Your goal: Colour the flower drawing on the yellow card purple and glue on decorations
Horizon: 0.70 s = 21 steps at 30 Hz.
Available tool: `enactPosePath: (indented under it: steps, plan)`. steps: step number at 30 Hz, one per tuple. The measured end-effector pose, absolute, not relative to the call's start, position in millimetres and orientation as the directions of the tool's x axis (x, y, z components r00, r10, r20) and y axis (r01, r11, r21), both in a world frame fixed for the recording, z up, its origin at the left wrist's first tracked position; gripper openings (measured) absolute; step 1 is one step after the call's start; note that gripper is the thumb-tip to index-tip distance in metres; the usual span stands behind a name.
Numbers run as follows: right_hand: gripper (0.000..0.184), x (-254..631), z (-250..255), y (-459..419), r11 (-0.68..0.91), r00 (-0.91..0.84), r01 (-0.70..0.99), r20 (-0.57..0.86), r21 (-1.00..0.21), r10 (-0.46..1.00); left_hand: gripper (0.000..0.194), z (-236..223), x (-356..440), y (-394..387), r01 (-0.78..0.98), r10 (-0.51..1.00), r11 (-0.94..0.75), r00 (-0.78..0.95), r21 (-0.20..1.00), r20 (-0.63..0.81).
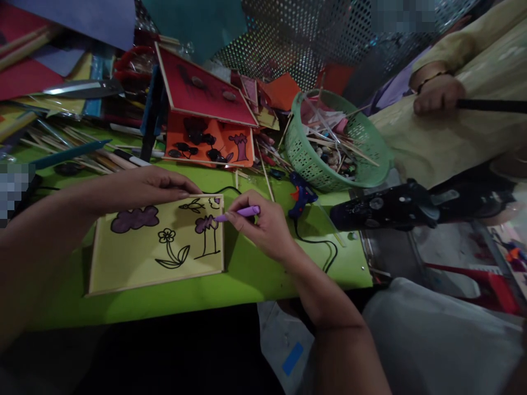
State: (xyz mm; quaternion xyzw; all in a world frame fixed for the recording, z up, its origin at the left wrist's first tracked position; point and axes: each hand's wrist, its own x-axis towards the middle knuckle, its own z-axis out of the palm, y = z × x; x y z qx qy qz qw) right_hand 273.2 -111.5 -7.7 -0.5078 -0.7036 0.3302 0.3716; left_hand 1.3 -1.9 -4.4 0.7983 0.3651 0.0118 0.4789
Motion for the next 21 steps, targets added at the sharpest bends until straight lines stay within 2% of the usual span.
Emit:
enactPosePath:
  steps: [11,21]
  plan:
    - [0.015,275.1,-8.3,-111.2,0.177,-0.196,0.424,0.101,-0.888,0.975,0.048,-6.8,-0.4,-0.5,0.556,0.598,-0.277,0.738,0.784,-0.313]
    - [0.017,274.1,-6.7,-109.9,0.184,-0.200,0.389,0.112,-0.903,0.973,0.049,-6.9,-0.6,0.1,0.559,0.596,-0.286,0.740,0.778,-0.312]
